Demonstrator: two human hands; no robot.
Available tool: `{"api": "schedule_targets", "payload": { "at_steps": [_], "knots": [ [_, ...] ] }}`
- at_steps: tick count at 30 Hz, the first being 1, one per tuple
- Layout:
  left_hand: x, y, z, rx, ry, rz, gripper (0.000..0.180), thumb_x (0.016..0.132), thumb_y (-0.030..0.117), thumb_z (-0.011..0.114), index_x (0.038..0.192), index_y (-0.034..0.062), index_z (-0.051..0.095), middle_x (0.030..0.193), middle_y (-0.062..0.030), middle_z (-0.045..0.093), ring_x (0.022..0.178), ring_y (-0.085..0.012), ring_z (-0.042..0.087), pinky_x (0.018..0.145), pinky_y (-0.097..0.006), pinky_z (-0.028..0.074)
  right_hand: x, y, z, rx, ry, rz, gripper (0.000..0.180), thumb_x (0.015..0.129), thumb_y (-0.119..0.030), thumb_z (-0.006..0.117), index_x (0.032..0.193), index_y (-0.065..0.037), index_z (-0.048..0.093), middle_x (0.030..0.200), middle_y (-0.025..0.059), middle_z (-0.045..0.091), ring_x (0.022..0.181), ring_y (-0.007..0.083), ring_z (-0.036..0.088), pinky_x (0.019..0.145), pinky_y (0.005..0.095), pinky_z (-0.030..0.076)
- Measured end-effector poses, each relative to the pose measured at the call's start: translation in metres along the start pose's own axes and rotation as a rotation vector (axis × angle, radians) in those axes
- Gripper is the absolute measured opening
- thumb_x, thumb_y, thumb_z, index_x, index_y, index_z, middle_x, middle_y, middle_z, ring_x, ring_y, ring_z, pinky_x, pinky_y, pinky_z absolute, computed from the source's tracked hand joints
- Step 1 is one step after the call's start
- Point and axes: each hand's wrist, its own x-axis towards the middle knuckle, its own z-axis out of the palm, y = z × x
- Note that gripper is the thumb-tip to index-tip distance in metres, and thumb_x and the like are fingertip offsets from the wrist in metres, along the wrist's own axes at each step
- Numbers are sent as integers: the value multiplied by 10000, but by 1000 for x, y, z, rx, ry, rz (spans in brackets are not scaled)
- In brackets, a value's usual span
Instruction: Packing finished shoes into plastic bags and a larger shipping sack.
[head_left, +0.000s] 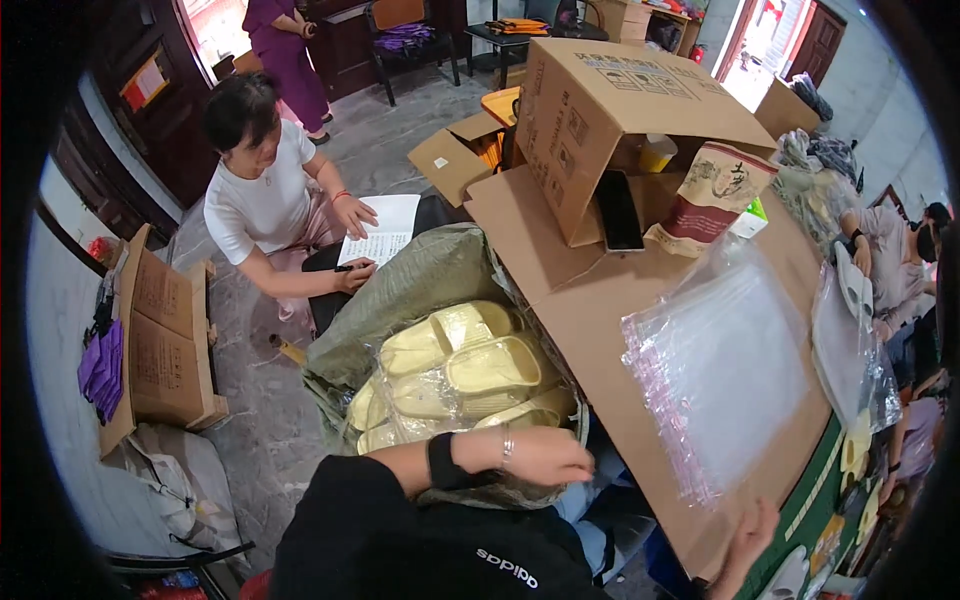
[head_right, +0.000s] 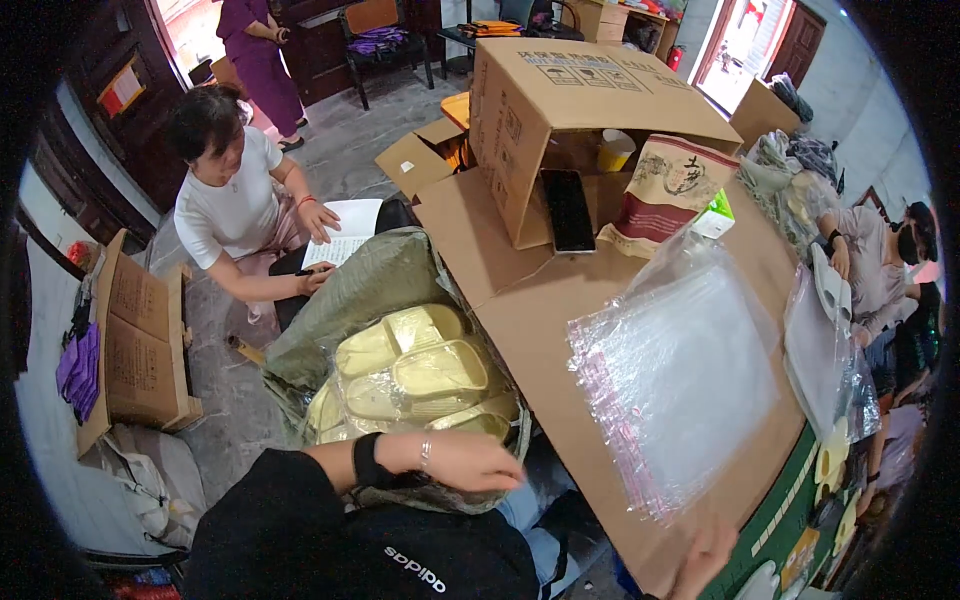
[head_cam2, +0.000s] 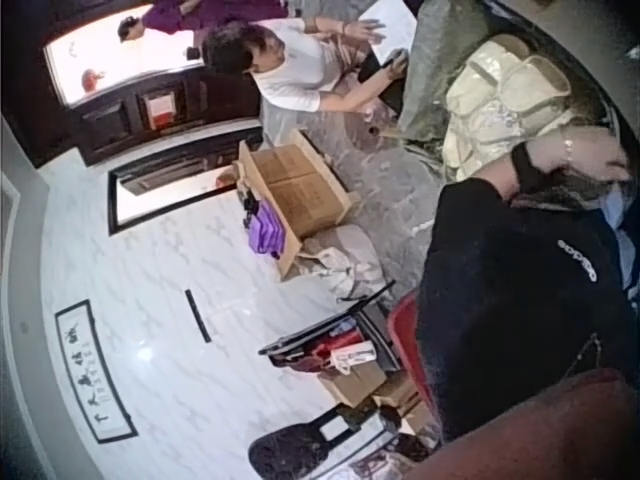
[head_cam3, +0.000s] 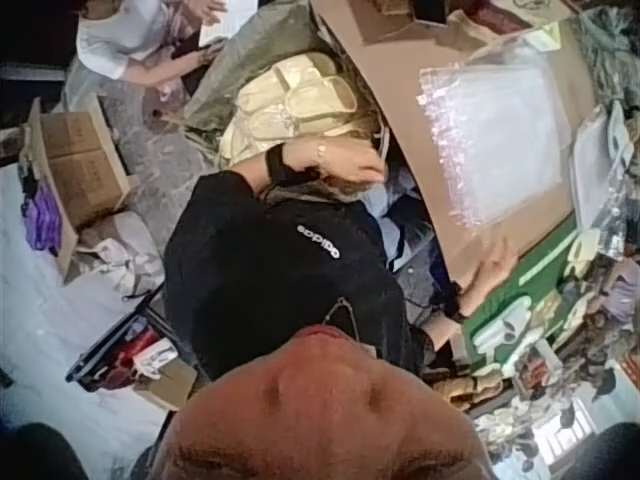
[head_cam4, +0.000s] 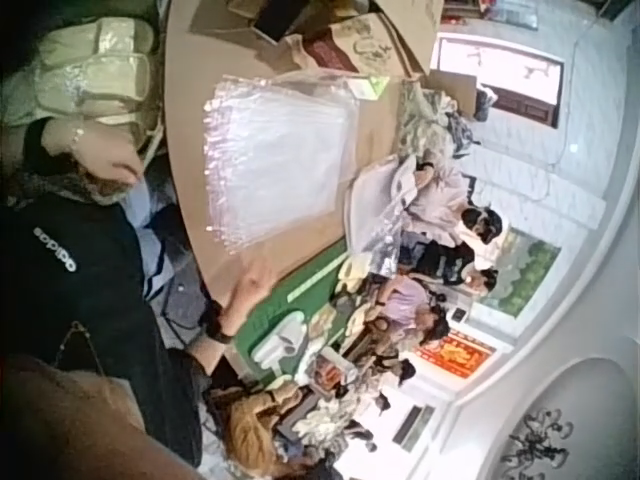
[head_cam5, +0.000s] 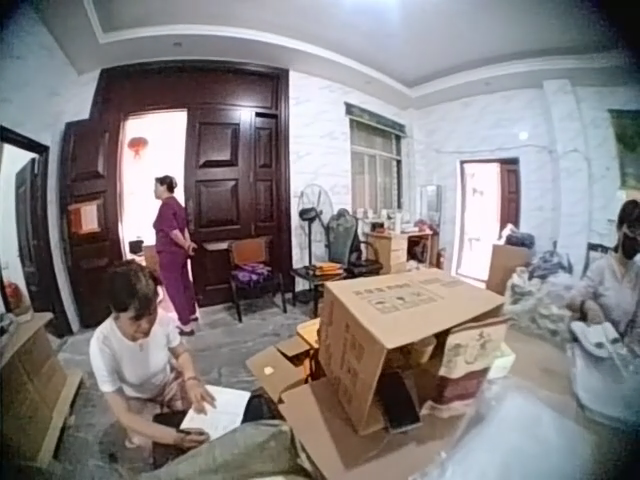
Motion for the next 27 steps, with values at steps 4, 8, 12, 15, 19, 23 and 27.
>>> {"api": "schedule_targets", "payload": {
  "at_steps": [4, 8, 12, 15, 19, 23, 27],
  "knots": [
    [69, 29, 21, 92, 282, 366, 201, 841, 206, 515, 920, 29, 569, 949, -161, 566, 923, -328, 529, 805, -396, 421, 4, 144, -38, -459, 82, 103, 440, 796, -100, 590, 1202, 16, 469, 1170, 195, 508, 1099, 341, 468, 953, 415, 355],
    [156, 37, 37, 494, 161, 370, 340, 778, 222, 573, 1056, 30, 537, 1127, -156, 497, 1141, -323, 411, 957, -475, 324, -1, 216, -43, -765, -94, 464, 524, 836, -306, 551, 1234, 17, 445, 1201, 231, 490, 1115, 379, 461, 949, 428, 361],
    [217, 36, 59, 701, 267, 300, 451, 741, 239, 607, 1133, 33, 521, 1291, -173, 389, 1262, -358, 288, 1014, -559, 219, -25, 241, -43, -620, -231, 773, 602, 880, -461, 433, 1216, 37, 465, 1209, 265, 484, 1115, 399, 462, 942, 425, 368],
    [244, 34, 59, 652, 206, 189, 527, 729, 232, 613, 1213, 63, 493, 1380, -167, 299, 1311, -397, 190, 1024, -607, 144, -41, 270, -44, -578, -109, 684, 623, 887, -481, 410, 1200, 54, 477, 1172, 274, 509, 1101, 407, 470, 933, 432, 373],
    [262, 11, 68, 633, 152, -30, 505, 769, 218, 565, 1261, 140, 476, 1407, -133, 284, 1315, -403, 173, 1009, -635, 125, -35, 281, -51, -831, 104, 505, 530, 869, -430, 497, 985, 81, 578, 956, 244, 600, 906, 382, 558, 800, 422, 439],
    [262, 17, 68, 673, 119, -77, 486, 805, 211, 521, 1284, 159, 462, 1420, -123, 269, 1316, -411, 164, 1008, -638, 121, -50, 290, -63, -1262, 0, 468, 537, 853, -518, 445, 882, -13, 622, 881, 161, 596, 741, 314, 576, 606, 423, 461],
    [271, 17, 76, 679, 137, -50, 505, 801, 204, 529, 1298, 160, 446, 1425, -123, 261, 1320, -409, 153, 1011, -636, 117, -65, 297, -64, -1379, 36, 439, 569, 850, -536, 413, 747, -19, 629, 765, 141, 600, 669, 286, 575, 546, 412, 437]
  ]
}}
